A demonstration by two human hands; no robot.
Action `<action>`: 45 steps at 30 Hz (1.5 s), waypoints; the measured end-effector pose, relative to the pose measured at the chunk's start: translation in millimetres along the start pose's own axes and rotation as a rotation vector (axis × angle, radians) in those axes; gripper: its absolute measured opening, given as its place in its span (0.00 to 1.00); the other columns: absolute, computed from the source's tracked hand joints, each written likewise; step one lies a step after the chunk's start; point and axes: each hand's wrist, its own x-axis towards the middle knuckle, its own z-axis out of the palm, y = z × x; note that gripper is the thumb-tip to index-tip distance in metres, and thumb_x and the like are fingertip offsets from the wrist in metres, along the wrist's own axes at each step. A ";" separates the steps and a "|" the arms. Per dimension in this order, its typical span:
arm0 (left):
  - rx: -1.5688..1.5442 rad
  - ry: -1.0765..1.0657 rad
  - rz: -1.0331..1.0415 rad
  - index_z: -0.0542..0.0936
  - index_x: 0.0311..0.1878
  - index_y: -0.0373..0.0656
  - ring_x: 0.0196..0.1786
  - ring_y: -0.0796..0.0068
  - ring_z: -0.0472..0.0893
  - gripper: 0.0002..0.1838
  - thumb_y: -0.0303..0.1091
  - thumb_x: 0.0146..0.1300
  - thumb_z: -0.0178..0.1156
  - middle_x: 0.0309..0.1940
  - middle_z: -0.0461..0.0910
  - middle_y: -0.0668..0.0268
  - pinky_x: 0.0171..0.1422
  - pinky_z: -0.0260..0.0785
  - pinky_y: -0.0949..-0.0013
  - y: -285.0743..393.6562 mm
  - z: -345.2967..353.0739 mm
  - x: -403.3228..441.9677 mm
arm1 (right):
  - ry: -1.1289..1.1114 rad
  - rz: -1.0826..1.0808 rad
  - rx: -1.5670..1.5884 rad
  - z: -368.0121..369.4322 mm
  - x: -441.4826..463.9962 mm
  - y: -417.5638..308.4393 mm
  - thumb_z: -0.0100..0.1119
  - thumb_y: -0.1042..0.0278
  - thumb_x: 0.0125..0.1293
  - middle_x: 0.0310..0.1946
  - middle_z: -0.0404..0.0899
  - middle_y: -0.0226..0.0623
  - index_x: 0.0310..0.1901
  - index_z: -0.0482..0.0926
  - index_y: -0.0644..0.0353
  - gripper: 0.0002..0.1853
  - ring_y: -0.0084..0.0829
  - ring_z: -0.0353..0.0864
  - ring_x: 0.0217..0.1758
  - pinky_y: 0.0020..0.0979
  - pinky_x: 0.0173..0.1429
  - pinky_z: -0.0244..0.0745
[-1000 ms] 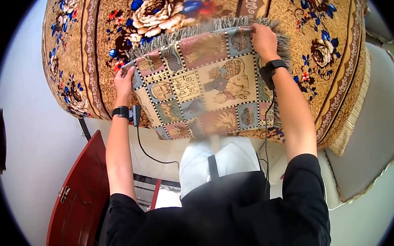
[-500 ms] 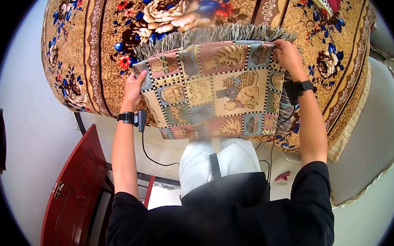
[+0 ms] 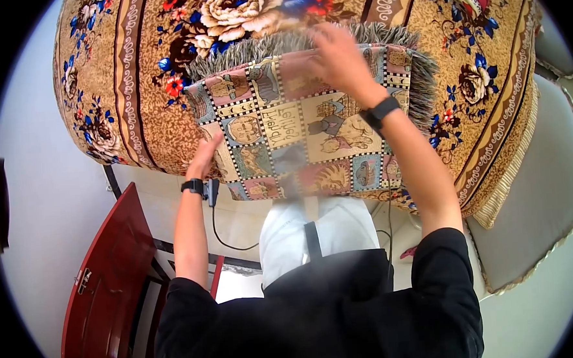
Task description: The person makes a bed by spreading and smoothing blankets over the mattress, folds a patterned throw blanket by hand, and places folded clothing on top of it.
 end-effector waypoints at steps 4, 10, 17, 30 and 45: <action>-0.178 -0.157 0.023 0.76 0.54 0.33 0.50 0.71 0.77 0.27 0.43 0.58 0.65 0.49 0.79 0.61 0.56 0.68 0.68 -71.9 8.2 -12.4 | -0.189 -0.099 0.010 54.8 32.1 -42.9 0.71 0.52 0.49 0.62 0.66 0.46 0.64 0.64 0.60 0.42 0.46 0.63 0.67 0.52 0.71 0.52; -0.320 -0.281 -0.056 0.75 0.55 0.36 0.52 0.75 0.75 0.29 0.42 0.54 0.70 0.51 0.78 0.65 0.58 0.66 0.67 -147.2 25.7 -30.0 | -0.596 -0.019 -0.021 77.5 72.5 -61.1 0.71 0.45 0.46 0.49 0.77 0.49 0.53 0.71 0.64 0.38 0.47 0.76 0.53 0.53 0.68 0.53; -0.237 -0.093 0.182 0.81 0.44 0.34 0.38 0.77 0.80 0.21 0.35 0.49 0.74 0.38 0.83 0.65 0.46 0.73 0.71 -73.9 6.4 -85.7 | -0.654 0.152 0.197 6.8 79.2 -76.9 0.73 0.59 0.49 0.34 0.79 0.49 0.42 0.76 0.70 0.25 0.40 0.80 0.37 0.38 0.44 0.75; 0.367 0.492 1.115 0.81 0.43 0.34 0.35 0.80 0.80 0.19 0.28 0.47 0.74 0.35 0.84 0.67 0.40 0.74 0.75 261.2 -112.9 -380.0 | 0.367 -0.059 0.338 -372.5 89.7 -148.3 0.63 0.77 0.57 0.33 0.83 0.38 0.38 0.81 0.69 0.08 0.28 0.82 0.38 0.26 0.47 0.77; 0.760 0.297 1.570 0.77 0.32 0.44 0.37 0.63 0.77 0.10 0.23 0.43 0.59 0.30 0.76 0.63 0.40 0.68 0.62 47.5 105.0 -214.4 | 0.678 0.864 1.149 -167.4 -264.3 30.3 0.57 0.48 0.63 0.56 0.71 0.45 0.61 0.66 0.62 0.32 0.39 0.72 0.57 0.40 0.61 0.68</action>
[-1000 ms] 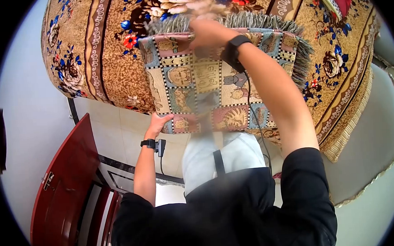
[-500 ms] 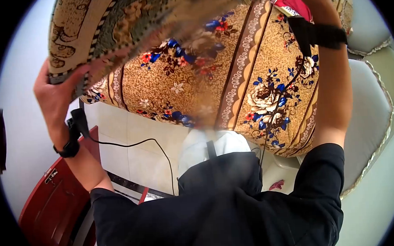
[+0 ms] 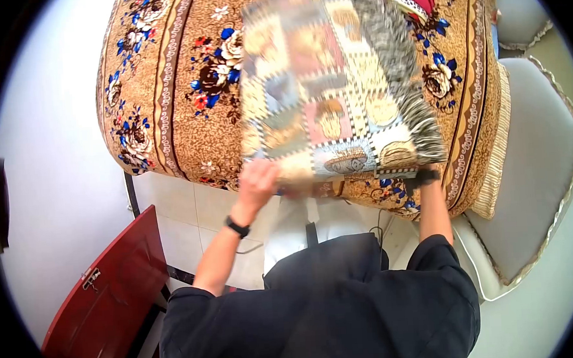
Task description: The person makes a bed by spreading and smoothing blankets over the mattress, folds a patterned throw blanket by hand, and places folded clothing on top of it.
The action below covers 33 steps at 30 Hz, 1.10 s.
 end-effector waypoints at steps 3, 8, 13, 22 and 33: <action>-0.032 -0.284 -0.123 0.76 0.36 0.43 0.40 0.58 0.76 0.13 0.24 0.42 0.59 0.36 0.76 0.60 0.45 0.70 0.58 -21.4 104.6 -64.8 | 0.055 0.406 0.048 -53.1 -47.9 101.8 0.55 0.42 0.64 0.60 0.69 0.47 0.66 0.63 0.61 0.37 0.41 0.70 0.61 0.42 0.64 0.66; -0.182 -0.199 -0.313 0.77 0.42 0.40 0.46 0.53 0.76 0.14 0.27 0.49 0.61 0.40 0.76 0.57 0.53 0.69 0.58 -23.8 132.5 -79.7 | 0.094 0.779 -0.066 -68.4 -85.1 130.0 0.42 0.33 0.67 0.74 0.40 0.45 0.74 0.40 0.55 0.46 0.45 0.44 0.76 0.53 0.74 0.49; -0.136 0.097 -0.882 0.77 0.47 0.36 0.47 0.59 0.77 0.18 0.37 0.57 0.63 0.45 0.78 0.57 0.54 0.69 0.63 -53.4 129.5 -75.8 | 0.040 0.687 -0.391 -38.2 -68.0 138.8 0.55 0.41 0.64 0.71 0.53 0.42 0.69 0.58 0.61 0.41 0.41 0.58 0.71 0.48 0.68 0.62; -0.916 -0.123 -1.313 0.78 0.45 0.37 0.40 0.83 0.71 0.22 0.50 0.67 0.57 0.37 0.77 0.71 0.45 0.64 0.77 -93.6 156.7 -94.9 | 0.074 0.549 -0.379 -43.5 -73.9 183.2 0.64 0.64 0.63 0.45 0.80 0.33 0.54 0.75 0.63 0.20 0.29 0.78 0.44 0.33 0.46 0.71; -1.152 -0.422 -1.466 0.76 0.52 0.35 0.44 0.77 0.78 0.24 0.46 0.62 0.63 0.45 0.79 0.64 0.47 0.72 0.72 -93.7 151.5 -109.2 | 0.006 0.688 -0.436 -32.9 -78.7 172.9 0.66 0.62 0.61 0.53 0.75 0.35 0.58 0.70 0.60 0.26 0.34 0.76 0.55 0.38 0.56 0.77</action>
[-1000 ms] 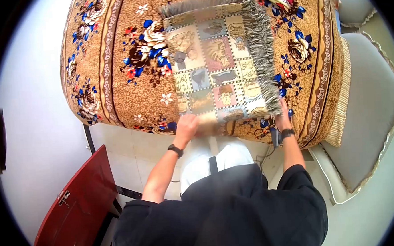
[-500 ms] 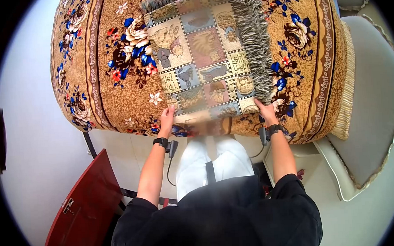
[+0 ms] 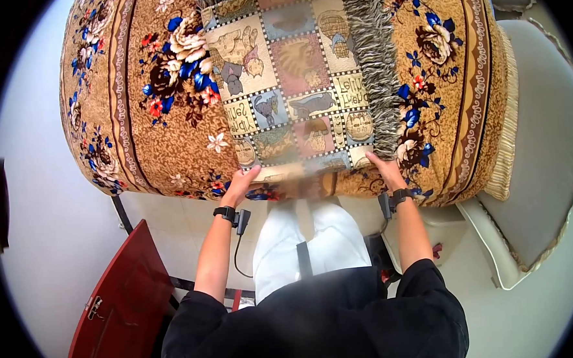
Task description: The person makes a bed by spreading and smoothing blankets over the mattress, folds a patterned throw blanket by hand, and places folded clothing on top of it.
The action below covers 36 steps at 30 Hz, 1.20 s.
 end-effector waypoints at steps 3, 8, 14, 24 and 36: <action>0.015 -0.020 0.082 0.75 0.53 0.39 0.45 0.75 0.80 0.22 0.44 0.63 0.62 0.45 0.80 0.67 0.50 0.74 0.67 -14.3 -1.4 -4.2 | 0.012 -0.072 0.112 7.4 -17.1 -2.5 0.65 0.62 0.61 0.50 0.75 0.34 0.56 0.71 0.60 0.24 0.32 0.76 0.55 0.35 0.51 0.81; 0.079 -0.017 0.117 0.80 0.48 0.36 0.41 0.82 0.78 0.17 0.37 0.60 0.65 0.41 0.81 0.69 0.47 0.71 0.76 -33.6 -3.0 -51.9 | -0.035 -0.061 0.052 -19.5 -41.6 47.1 0.67 0.60 0.60 0.51 0.73 0.31 0.58 0.70 0.59 0.26 0.30 0.73 0.53 0.35 0.48 0.76; 0.100 -0.221 -0.187 0.77 0.52 0.35 0.46 0.79 0.78 0.20 0.39 0.61 0.64 0.46 0.80 0.67 0.52 0.70 0.74 -64.0 -14.4 -121.0 | -0.160 0.147 -0.011 -41.5 -97.6 108.9 0.67 0.67 0.59 0.40 0.80 0.32 0.49 0.76 0.60 0.18 0.25 0.79 0.39 0.31 0.35 0.77; -0.152 -0.334 -0.207 0.69 0.58 0.28 0.50 0.65 0.80 0.26 0.38 0.64 0.58 0.50 0.78 0.53 0.52 0.76 0.62 1.0 -22.4 -160.6 | 0.077 -0.199 0.136 -53.3 -154.7 0.9 0.65 0.66 0.59 0.53 0.74 0.38 0.60 0.66 0.67 0.29 0.28 0.74 0.54 0.30 0.60 0.67; -0.709 -0.216 0.089 0.76 0.49 0.49 0.29 0.74 0.77 0.19 0.53 0.64 0.53 0.35 0.80 0.68 0.36 0.71 0.68 140.9 -12.7 -109.3 | 0.127 -0.642 0.329 29.5 -76.3 -213.3 0.62 0.63 0.61 0.41 0.79 0.41 0.64 0.59 0.67 0.34 0.28 0.82 0.37 0.28 0.38 0.79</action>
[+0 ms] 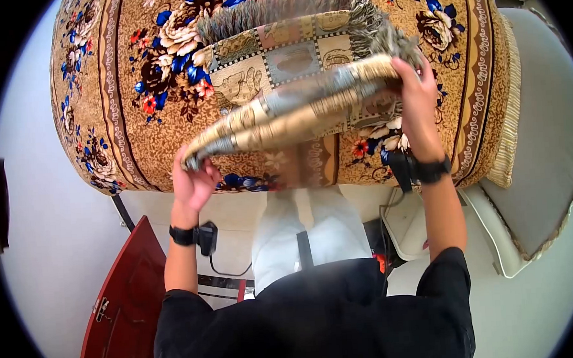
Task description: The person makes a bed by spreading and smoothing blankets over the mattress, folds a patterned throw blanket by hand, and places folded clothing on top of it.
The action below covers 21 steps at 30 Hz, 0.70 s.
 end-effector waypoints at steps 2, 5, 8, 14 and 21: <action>-0.021 0.087 -0.009 0.79 0.45 0.51 0.29 0.77 0.78 0.18 0.53 0.63 0.55 0.32 0.81 0.69 0.36 0.71 0.71 20.9 16.1 30.7 | 0.031 -0.001 0.018 17.7 38.8 11.9 0.63 0.65 0.60 0.37 0.80 0.39 0.65 0.58 0.67 0.35 0.27 0.81 0.32 0.27 0.33 0.78; 0.046 0.042 0.032 0.81 0.40 0.50 0.28 0.80 0.81 0.18 0.53 0.65 0.52 0.31 0.84 0.72 0.38 0.74 0.71 48.6 23.6 89.0 | 0.112 0.028 -0.017 34.0 84.9 32.6 0.61 0.66 0.61 0.32 0.80 0.39 0.67 0.56 0.67 0.36 0.26 0.81 0.28 0.26 0.32 0.78; 0.008 0.108 0.040 0.78 0.47 0.38 0.41 0.75 0.83 0.25 0.54 0.67 0.49 0.37 0.84 0.66 0.48 0.76 0.68 64.4 28.5 146.5 | 0.201 0.006 -0.063 55.5 109.2 42.2 0.60 0.65 0.62 0.31 0.80 0.40 0.67 0.55 0.68 0.36 0.26 0.81 0.26 0.26 0.31 0.77; 0.626 0.165 0.593 0.67 0.60 0.30 0.57 0.62 0.76 0.25 0.44 0.71 0.50 0.56 0.74 0.51 0.61 0.71 0.65 33.6 54.2 168.0 | 0.297 -0.120 -0.254 80.9 127.5 58.8 0.61 0.58 0.62 0.37 0.77 0.40 0.69 0.51 0.68 0.40 0.28 0.81 0.31 0.29 0.34 0.77; 1.386 0.645 0.882 0.44 0.74 0.39 0.73 0.48 0.54 0.41 0.48 0.67 0.53 0.70 0.52 0.44 0.73 0.51 0.53 -7.6 26.9 176.0 | 0.018 -0.889 -1.175 86.4 102.5 102.7 0.54 0.48 0.64 0.71 0.49 0.44 0.71 0.56 0.45 0.36 0.48 0.49 0.72 0.53 0.73 0.43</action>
